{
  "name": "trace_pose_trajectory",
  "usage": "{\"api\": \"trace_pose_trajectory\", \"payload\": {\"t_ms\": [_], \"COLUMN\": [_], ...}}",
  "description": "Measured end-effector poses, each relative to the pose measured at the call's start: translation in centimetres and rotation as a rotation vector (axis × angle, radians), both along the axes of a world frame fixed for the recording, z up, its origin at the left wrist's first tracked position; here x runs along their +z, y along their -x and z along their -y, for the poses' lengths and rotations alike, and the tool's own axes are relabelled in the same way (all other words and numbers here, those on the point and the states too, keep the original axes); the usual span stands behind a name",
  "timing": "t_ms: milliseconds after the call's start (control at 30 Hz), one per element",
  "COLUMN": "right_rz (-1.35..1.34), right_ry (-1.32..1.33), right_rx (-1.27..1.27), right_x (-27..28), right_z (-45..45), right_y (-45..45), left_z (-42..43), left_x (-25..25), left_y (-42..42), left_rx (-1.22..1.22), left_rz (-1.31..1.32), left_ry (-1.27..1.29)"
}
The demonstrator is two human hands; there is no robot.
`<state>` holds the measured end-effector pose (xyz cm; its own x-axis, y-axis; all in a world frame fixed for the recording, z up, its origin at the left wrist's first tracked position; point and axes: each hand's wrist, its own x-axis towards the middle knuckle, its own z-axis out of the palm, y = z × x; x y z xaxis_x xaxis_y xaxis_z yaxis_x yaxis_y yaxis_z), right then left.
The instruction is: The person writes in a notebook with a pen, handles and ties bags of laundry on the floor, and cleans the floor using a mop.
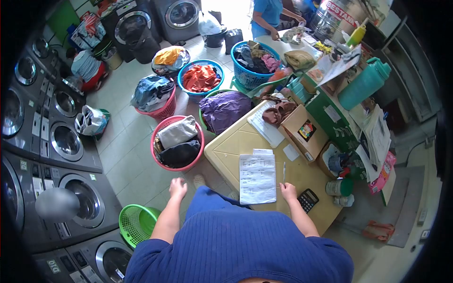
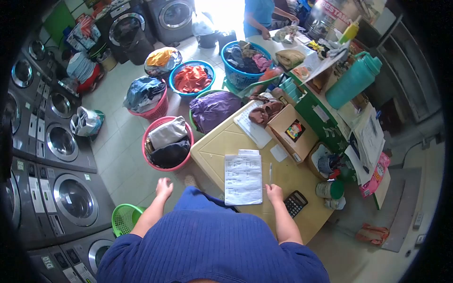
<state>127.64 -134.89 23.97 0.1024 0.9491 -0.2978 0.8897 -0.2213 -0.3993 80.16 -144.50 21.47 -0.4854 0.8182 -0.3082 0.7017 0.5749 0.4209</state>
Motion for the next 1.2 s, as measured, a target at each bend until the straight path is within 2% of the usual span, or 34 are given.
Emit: {"api": "trace_pose_trajectory", "payload": {"t_ms": [33, 67, 167, 233, 300, 333, 400, 500, 567, 600, 667, 700, 767, 800, 867, 933, 1033, 1100, 1133, 1200], "right_rz": [0.044, 0.107, 0.204, 0.219, 0.233, 0.207, 0.171, 0.101, 0.074, 0.002, -0.160, -0.131, -0.160, -0.241, -0.239, -0.183, -0.118, -0.049, -0.001, 0.073], "right_ry": [0.078, 0.129, 0.186, 0.178, 0.075, 0.017, -0.044, -0.130, -0.166, -0.259, -0.297, -0.245, -0.220, -0.211, -0.147, -0.072, -0.004, 0.124, 0.168, 0.174], "right_rx": [0.002, 0.027, -0.034, -0.061, -0.171, -0.178, -0.180, -0.145, -0.067, -0.001, 0.072, 0.091, 0.214, 0.260, 0.342, 0.415, 0.440, 0.357, 0.321, 0.225], "right_x": [0.1, 0.2, 0.4, 0.5, 1.3, 0.8, 2.1, 2.3, 0.9, -0.4, -1.4, -0.9, -0.9, -0.9, -0.7, 0.9, -0.3, -1.4, -2.9, -5.7], "right_z": [0.2, 0.4, 0.9, 0.9, 0.9, 0.7, 0.4, -0.5, -1.5, -2.0, -1.9, -1.6, -1.1, -1.0, -0.8, -1.0, -3.1, -5.0, -6.0, -7.8], "right_y": [-0.1, -0.1, 0.4, 1.1, 2.7, 3.2, 6.8, 13.4, 19.1, 26.1, 33.8, 38.3, 45.8, 49.2, 54.8, 58.8, 61.5, 62.1, 61.9, 61.9], "left_z": [2.6, 5.7, 13.3, 15.3, 16.5, 18.4, 22.2, 22.7, 23.1, 24.0, 24.9, 24.0, 22.4, 21.4, 20.1, 18.4, 15.6, 13.6, 12.5, 11.2], "left_x": [-0.5, -3.3, -6.4, -2.4, 3.6, 0.1, -9.5, -13.4, -14.2, -14.0, -12.7, -10.5, -6.4, -4.1, -1.8, -0.8, 0.3, 0.5, 1.1, 0.5], "left_y": [1.7, 4.1, 7.7, 6.9, 5.8, 7.0, 9.4, 15.0, 20.0, 25.6, 29.5, 32.1, 36.4, 38.1, 41.0, 43.5, 46.0, 48.0, 49.1, 51.7], "left_rx": [0.137, 0.186, 0.134, 0.166, 0.228, 0.233, 0.276, 0.264, 0.240, 0.237, 0.279, 0.335, 0.249, 0.251, 0.247, 0.240, 0.213, 0.208, 0.218, 0.214], "left_rz": [0.039, 0.087, 0.154, 0.233, 0.422, 0.423, 0.364, 0.376, 0.374, 0.359, 0.375, 0.383, 0.244, 0.251, 0.307, 0.352, 0.460, 0.577, 0.622, 0.649], "left_ry": [0.185, 0.310, 0.625, 0.633, 0.398, 0.393, 0.594, 0.470, 0.351, 0.286, 0.196, 0.156, 0.061, 0.015, -0.072, -0.111, -0.143, -0.205, -0.153, -0.161]}}
